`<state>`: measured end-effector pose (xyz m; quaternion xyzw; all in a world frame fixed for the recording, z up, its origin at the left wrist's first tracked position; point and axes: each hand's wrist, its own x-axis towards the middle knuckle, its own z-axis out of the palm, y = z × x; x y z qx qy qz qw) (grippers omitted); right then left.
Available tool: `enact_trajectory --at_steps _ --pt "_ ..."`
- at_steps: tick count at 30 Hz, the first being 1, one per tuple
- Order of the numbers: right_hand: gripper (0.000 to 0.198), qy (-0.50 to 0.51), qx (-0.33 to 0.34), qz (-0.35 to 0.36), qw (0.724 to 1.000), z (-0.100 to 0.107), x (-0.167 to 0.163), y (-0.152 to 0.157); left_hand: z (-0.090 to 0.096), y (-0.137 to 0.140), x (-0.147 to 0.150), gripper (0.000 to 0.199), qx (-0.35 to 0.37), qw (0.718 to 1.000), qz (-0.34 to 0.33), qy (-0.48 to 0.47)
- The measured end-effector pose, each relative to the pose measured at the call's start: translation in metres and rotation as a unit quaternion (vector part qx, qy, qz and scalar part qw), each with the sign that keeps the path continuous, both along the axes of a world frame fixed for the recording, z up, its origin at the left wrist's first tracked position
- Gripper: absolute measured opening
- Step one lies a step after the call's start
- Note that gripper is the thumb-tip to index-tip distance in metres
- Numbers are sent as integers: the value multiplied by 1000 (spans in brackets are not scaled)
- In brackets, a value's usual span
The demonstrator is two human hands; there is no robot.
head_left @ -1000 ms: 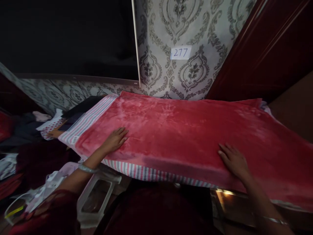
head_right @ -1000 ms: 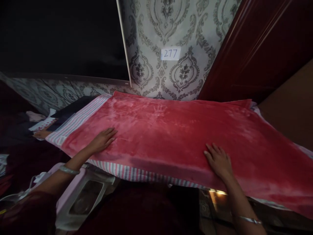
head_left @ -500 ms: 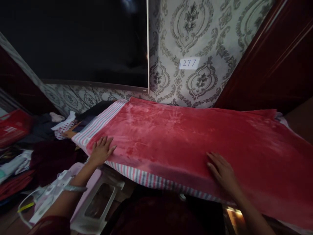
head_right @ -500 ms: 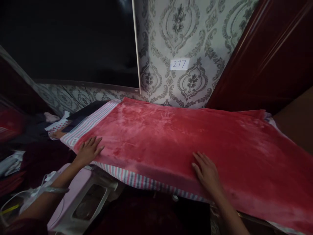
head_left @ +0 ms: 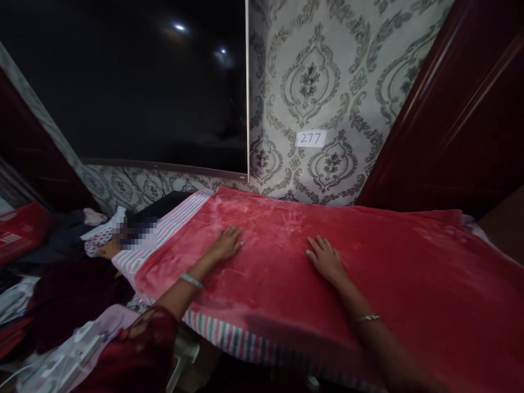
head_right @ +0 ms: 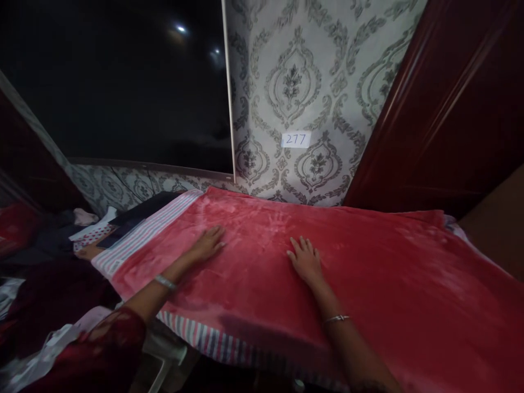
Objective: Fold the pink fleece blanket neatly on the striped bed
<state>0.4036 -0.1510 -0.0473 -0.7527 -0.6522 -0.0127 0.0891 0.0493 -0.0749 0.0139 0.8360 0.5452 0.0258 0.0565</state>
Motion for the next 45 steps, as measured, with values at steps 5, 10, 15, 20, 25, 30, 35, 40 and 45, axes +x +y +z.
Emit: enact_trajectory --at_steps 5,10,15,20,25,30,35,40,45 --pt "53 -57 25 6 998 -15 -7 -1 -6 55 40 62 15 1000 4 -10" --pt "54 -73 34 13 997 -28 0 0 -26 77 32 62 17 999 33 2" --pt "55 -72 42 15 996 -34 4 3 -25 99 -13 62 11 996 91 20" --pt "58 -72 43 20 996 -38 6 3 -15 116 -85 64 13 981 191 39" --pt "58 -69 50 21 996 -37 6 2 -13 120 -127 65 18 969 243 40" --pt "59 -74 40 18 996 -35 5 2 -7 129 -117 72 37 963 264 43" --pt "59 -68 48 15 996 -36 4 3 -2 143 -48 67 48 988 145 36" --pt "59 -59 48 19 997 -37 7 3 -17 159 8 59 10 1000 7 27" --pt "60 -48 66 29 996 -43 11 1 -17 181 -31 54 36 996 81 21"
